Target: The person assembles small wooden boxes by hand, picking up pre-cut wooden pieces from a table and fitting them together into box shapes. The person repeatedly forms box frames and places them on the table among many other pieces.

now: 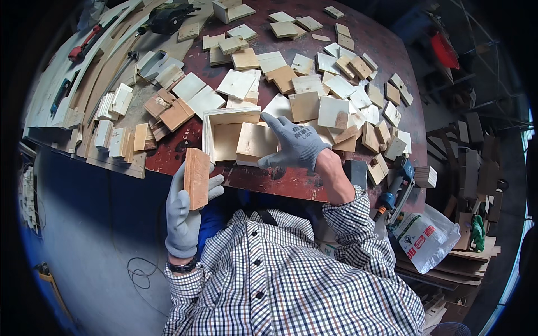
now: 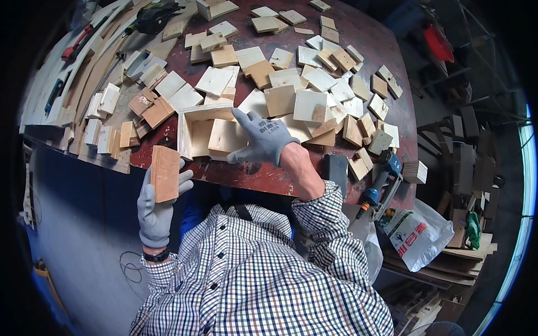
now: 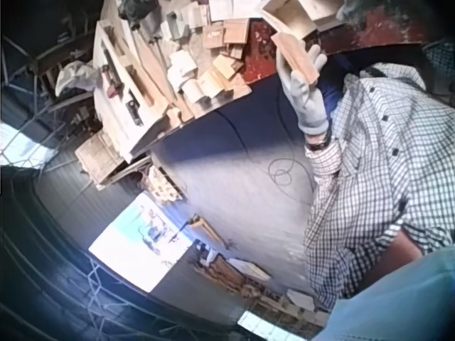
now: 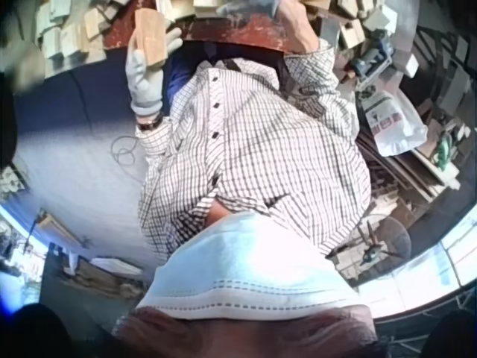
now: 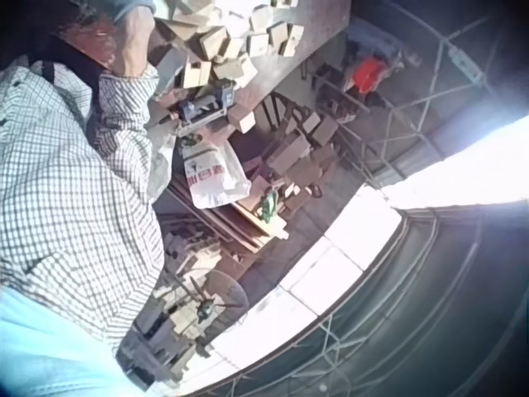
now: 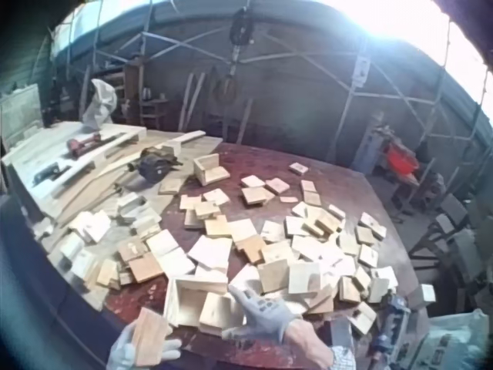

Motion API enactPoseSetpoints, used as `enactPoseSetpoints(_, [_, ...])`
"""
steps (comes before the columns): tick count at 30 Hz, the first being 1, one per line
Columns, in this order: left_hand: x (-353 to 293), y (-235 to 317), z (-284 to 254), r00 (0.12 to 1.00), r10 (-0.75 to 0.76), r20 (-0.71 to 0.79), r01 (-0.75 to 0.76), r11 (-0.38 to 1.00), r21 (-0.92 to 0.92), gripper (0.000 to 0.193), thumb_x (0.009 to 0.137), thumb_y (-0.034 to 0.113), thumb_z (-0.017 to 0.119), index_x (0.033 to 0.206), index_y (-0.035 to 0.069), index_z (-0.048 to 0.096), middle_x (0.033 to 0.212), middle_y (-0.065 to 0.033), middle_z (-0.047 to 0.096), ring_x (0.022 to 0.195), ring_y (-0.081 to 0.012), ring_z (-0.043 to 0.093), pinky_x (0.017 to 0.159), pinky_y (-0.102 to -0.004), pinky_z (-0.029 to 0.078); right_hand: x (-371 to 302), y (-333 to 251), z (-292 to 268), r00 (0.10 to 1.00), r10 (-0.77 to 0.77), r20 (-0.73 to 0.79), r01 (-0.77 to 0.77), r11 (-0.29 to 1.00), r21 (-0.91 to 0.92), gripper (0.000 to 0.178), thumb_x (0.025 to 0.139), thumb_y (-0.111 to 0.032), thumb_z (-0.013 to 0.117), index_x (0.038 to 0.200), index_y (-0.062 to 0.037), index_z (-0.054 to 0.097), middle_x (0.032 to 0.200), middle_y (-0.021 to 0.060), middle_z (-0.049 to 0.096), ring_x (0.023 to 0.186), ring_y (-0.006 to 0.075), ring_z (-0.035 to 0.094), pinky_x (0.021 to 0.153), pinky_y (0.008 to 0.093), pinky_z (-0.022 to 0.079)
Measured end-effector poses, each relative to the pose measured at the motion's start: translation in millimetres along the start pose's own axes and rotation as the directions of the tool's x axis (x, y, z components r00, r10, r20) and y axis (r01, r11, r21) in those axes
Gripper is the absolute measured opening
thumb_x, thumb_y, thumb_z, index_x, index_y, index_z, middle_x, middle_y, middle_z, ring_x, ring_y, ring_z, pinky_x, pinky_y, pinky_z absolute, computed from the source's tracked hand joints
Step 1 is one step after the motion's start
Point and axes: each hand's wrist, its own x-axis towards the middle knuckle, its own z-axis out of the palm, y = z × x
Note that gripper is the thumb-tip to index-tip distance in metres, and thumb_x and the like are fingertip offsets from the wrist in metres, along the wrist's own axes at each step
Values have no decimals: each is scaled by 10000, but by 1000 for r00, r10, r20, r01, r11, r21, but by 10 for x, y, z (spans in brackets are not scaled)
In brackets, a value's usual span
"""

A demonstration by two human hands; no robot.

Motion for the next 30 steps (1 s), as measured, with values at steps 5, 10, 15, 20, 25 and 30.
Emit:
enactPoseSetpoints(5, [-44,-16,-71,1000,17,14,-16,999,-33,896,974,469,593,1642,-31,266,1572,-329,457,1367,-485,579,1121,-545,524,20,-101,6,1000,1,19,0,999,-51,1230,739,-611,854,1658,-74,236,1408,257,582,1207,418,671,983,485,564])
enactPoseSetpoints(10, [-47,-21,-101,996,62,68,-60,998,-32,844,1033,473,530,1640,-46,257,1558,-350,461,1377,-513,560,1133,-563,510,47,-159,-11,1000,10,27,-8,997,-70,1201,744,-564,852,1657,-70,247,1412,259,581,1206,417,671,987,476,566])
enactPoseSetpoints(15, [-44,28,-42,999,37,25,-37,999,10,846,1008,458,532,1631,-50,268,1542,-336,485,1357,-497,583,1121,-556,521,69,-120,93,1000,1,-20,-3,995,-99,1171,759,-541,843,1651,-54,261,1435,266,571,1208,429,668,1006,498,562])
enactPoseSetpoints(20, [-67,-23,-111,1000,24,9,-23,999,-30,805,1008,397,540,1632,-37,277,1539,-311,499,1350,-460,604,1103,-520,540,69,-158,126,999,-23,-30,19,992,-124,1136,761,-480,870,1638,-51,289,1453,276,561,1188,446,669,994,492,568])
enactPoseSetpoints(25, [-88,-132,-140,998,-41,-52,36,995,-96,928,981,531,688,1619,-33,319,1520,-221,524,1306,-362,643,1072,-458,561,12,-197,111,999,-14,-52,10,997,-75,1082,776,-473,853,1626,-53,333,1446,235,582,1198,410,670,1002,477,562])
enactPoseSetpoints(30, [-41,-121,-93,994,-89,-63,88,996,-12,988,949,592,653,1624,-37,302,1524,-269,513,1333,-409,625,1082,-495,551,-73,-31,145,969,-66,-238,90,992,92,1018,798,-498,831,1600,-45,397,1463,211,576,1243,381,663,1027,459,555])
